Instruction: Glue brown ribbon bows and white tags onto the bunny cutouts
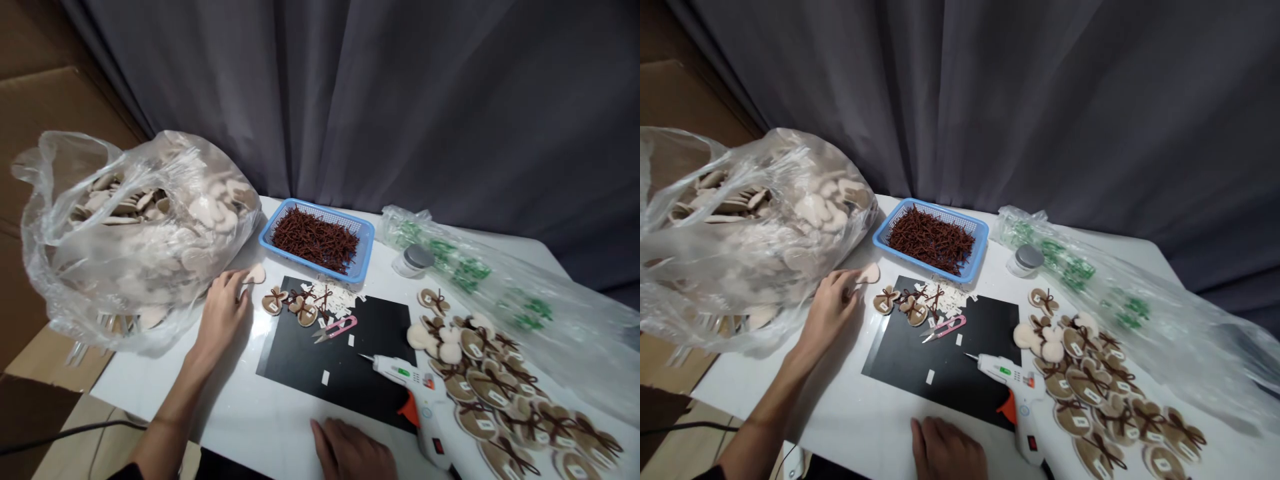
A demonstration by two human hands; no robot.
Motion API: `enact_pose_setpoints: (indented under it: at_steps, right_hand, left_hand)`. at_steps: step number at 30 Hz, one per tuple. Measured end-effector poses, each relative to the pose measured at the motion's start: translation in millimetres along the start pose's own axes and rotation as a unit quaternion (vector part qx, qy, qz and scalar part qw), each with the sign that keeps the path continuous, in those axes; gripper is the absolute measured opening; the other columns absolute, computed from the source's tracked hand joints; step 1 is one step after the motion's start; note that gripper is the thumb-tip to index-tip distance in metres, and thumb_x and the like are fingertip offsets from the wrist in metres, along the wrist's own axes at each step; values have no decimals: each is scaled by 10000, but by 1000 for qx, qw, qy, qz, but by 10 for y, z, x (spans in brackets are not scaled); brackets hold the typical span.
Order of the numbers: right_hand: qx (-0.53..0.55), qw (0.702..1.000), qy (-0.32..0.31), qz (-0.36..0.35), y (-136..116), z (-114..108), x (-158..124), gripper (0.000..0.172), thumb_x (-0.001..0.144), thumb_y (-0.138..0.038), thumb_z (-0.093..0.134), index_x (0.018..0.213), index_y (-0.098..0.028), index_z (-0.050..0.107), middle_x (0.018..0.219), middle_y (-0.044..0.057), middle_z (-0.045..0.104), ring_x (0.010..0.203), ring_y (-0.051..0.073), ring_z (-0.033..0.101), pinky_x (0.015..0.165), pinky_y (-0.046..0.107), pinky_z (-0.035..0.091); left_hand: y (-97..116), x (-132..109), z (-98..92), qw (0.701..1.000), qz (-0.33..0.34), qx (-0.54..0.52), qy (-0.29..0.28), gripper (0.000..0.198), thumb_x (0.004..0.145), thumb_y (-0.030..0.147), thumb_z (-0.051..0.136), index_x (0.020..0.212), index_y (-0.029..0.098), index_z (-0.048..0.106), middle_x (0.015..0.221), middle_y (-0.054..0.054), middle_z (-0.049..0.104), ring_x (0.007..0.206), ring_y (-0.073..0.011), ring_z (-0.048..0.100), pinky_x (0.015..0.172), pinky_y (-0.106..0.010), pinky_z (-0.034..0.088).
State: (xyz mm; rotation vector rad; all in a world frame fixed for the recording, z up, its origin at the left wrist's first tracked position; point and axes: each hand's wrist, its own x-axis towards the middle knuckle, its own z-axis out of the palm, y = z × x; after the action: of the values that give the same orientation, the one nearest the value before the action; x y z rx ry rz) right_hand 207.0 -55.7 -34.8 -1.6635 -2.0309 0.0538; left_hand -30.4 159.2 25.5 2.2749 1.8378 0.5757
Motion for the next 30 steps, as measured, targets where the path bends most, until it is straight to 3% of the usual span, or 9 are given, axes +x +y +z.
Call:
enact_pose_setpoints:
  at_steps: [4, 8, 12, 16, 21, 23, 25, 28, 30]
  right_hand:
    - [-26, 999, -40, 0, 51, 42, 25, 573, 1166, -305, 414, 619, -272, 584, 498, -31, 668, 394, 147, 653, 459, 339, 301]
    - [-45, 998, -49, 8, 97, 71, 47, 546, 1126, -310, 512, 590, -275, 607, 491, -7, 678, 393, 176, 660, 481, 338, 316]
    - [-50, 998, -18, 15, 87, 73, 58, 573, 1130, -313, 510, 572, -264, 628, 460, 2, 656, 359, 163, 620, 472, 319, 306]
    - [-59, 997, 55, 11, 46, 93, 61, 576, 1147, -291, 495, 597, -250, 657, 458, -6, 646, 361, 136, 606, 466, 296, 320]
    - [-53, 994, 95, 20, 3, 122, 86, 638, 1177, -306, 422, 571, -251, 617, 431, -13, 608, 330, 127, 563, 461, 309, 316]
    - [-48, 994, 93, 24, -2, 115, 94, 642, 1179, -304, 411, 572, -248, 610, 433, -11, 609, 337, 122, 564, 467, 301, 314]
    - [-49, 995, 82, 25, -2, 95, 95, 629, 1172, -304, 429, 570, -247, 606, 433, -9, 609, 341, 122, 566, 468, 303, 306]
    - [-51, 997, 38, 35, -9, 65, 85, 584, 1149, -297, 469, 591, -245, 632, 458, 1, 637, 363, 135, 595, 479, 310, 301]
    - [-50, 997, 6, 54, -21, 65, 76, 567, 1140, -291, 471, 606, -242, 653, 479, 13, 659, 373, 146, 605, 492, 313, 292]
  left_hand:
    - [-73, 215, 34, 999, 23, -1, -40, 421, 970, 190, 578, 1378, 238, 669, 1323, -111, 723, 1128, -305, 714, 950, -403, 549]
    - [-38, 261, 75, 999, 17, -2, -31, 333, 1011, 203, 539, 1307, 238, 688, 1355, -129, 705, 1121, -306, 720, 930, -402, 554]
    - [41, 239, 76, 1000, 17, -21, -5, 244, 1064, 282, 526, 1205, 245, 721, 1253, -113, 727, 1049, -292, 723, 898, -395, 560]
    - [132, 175, 26, 996, 13, -68, 50, 267, 1094, 318, 475, 1179, 218, 708, 1234, -123, 721, 1063, -274, 709, 942, -396, 559]
    - [353, -82, -111, 984, -5, -152, 90, 364, 1158, 422, 365, 1168, 206, 658, 1025, -58, 733, 914, -219, 696, 830, -332, 561]
    - [450, -228, -165, 973, 29, -227, 34, 348, 1164, 408, 382, 1181, 217, 673, 1008, -47, 732, 886, -205, 683, 830, -319, 550]
    - [517, -360, -180, 958, 89, -261, -73, 338, 1168, 364, 385, 1183, 236, 697, 1023, -52, 731, 905, -206, 680, 837, -318, 541]
    - [533, -491, -94, 934, 183, -220, -213, 344, 1165, 297, 391, 1172, 261, 732, 988, -55, 718, 915, -217, 670, 838, -333, 525]
    - [508, -534, 14, 933, 216, -169, -232, 330, 1163, 284, 409, 1197, 266, 736, 981, -58, 716, 898, -225, 662, 824, -352, 521]
